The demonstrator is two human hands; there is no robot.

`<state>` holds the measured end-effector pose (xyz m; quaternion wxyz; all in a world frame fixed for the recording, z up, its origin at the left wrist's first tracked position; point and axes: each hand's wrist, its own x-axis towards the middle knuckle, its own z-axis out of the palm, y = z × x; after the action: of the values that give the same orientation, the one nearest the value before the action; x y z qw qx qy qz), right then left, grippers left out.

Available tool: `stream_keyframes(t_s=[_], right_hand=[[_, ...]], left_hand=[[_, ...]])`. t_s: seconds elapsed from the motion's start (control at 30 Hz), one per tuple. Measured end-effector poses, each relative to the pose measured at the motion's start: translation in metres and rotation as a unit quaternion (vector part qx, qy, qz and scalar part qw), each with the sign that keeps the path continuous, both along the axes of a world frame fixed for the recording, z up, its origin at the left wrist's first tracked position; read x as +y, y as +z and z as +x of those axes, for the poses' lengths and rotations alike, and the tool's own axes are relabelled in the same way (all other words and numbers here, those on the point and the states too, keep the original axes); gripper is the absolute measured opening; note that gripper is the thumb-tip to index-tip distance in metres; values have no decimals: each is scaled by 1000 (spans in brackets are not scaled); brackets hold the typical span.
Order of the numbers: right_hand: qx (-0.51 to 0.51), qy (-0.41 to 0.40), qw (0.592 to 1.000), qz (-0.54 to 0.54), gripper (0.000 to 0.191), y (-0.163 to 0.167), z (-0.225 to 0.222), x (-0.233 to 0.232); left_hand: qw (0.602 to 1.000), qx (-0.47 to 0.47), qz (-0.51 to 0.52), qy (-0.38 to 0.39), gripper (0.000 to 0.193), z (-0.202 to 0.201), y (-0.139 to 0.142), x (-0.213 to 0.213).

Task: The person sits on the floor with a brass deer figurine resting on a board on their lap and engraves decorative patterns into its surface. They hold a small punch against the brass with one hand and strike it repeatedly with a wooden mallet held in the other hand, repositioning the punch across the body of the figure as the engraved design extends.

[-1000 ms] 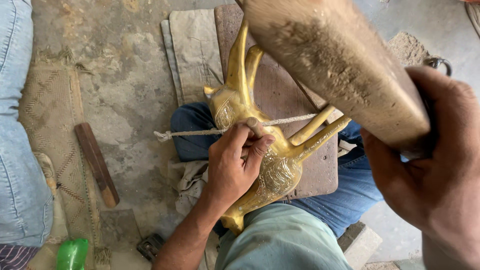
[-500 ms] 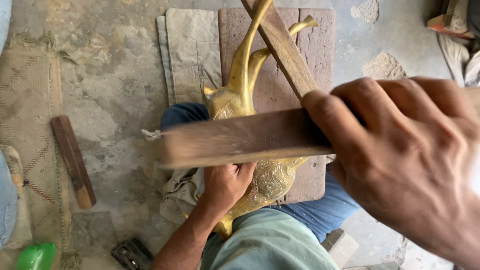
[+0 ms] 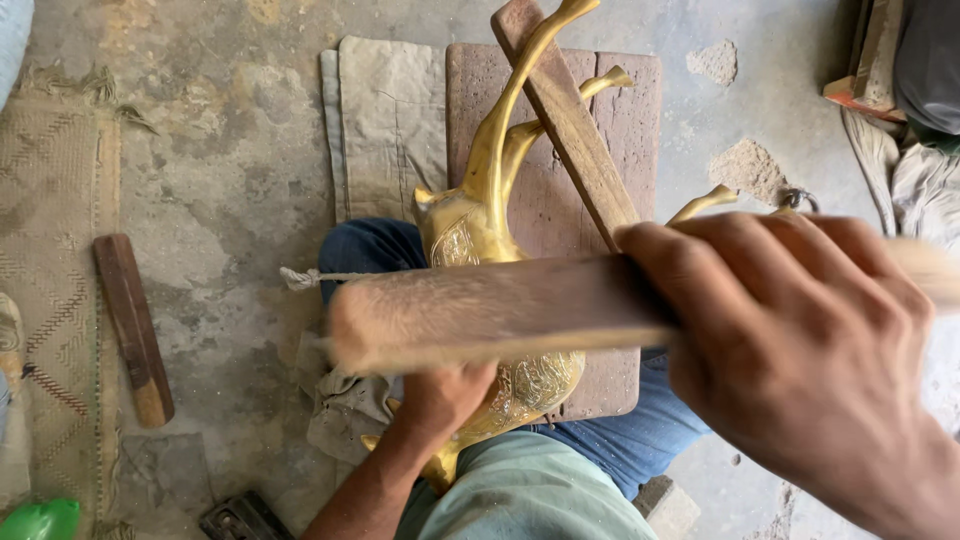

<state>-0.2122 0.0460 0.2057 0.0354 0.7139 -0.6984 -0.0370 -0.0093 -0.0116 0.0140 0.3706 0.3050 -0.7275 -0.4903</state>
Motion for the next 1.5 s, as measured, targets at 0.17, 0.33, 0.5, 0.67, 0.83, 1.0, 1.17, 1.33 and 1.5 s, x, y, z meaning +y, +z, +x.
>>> stream_keyframes(t_s=[0.17, 0.33, 0.5, 0.67, 0.83, 1.0, 1.17, 1.33, 1.5], right_hand=[[-153, -169, 972, 54, 65, -18, -26, 42], [-168, -240, 956, 22, 60, -22, -29, 48], [-181, -324, 928, 40, 62, -34, -44, 66], [-260, -320, 910, -33, 58, -49, -56, 80], [-8, -247, 953, 173, 51, -43, -51, 62], [-138, -336, 923, 125, 59, -33, -35, 38], [-35, -244, 956, 158, 50, -37, -43, 42], [-147, -458, 844, 237, 66, -39, -47, 40], [-121, -340, 921, 149, 62, -33, -34, 29]], left_hand=[[998, -41, 15, -39, 23, -1, 14, -29], [979, -57, 28, -196, 35, -32, 25, -55], [960, -77, -4, -270, 34, -44, 33, -69], [950, -107, 17, -293, 33, -50, 35, -74], [949, -104, 24, -297, 32, -47, 37, -74], [951, -123, 21, -282, 32, -43, 41, -74], [953, -109, 5, -284, 28, -45, 43, -75], [951, -130, 37, -277, 29, -45, 44, -74], [954, -103, 21, -281, 30, -44, 45, -74]])
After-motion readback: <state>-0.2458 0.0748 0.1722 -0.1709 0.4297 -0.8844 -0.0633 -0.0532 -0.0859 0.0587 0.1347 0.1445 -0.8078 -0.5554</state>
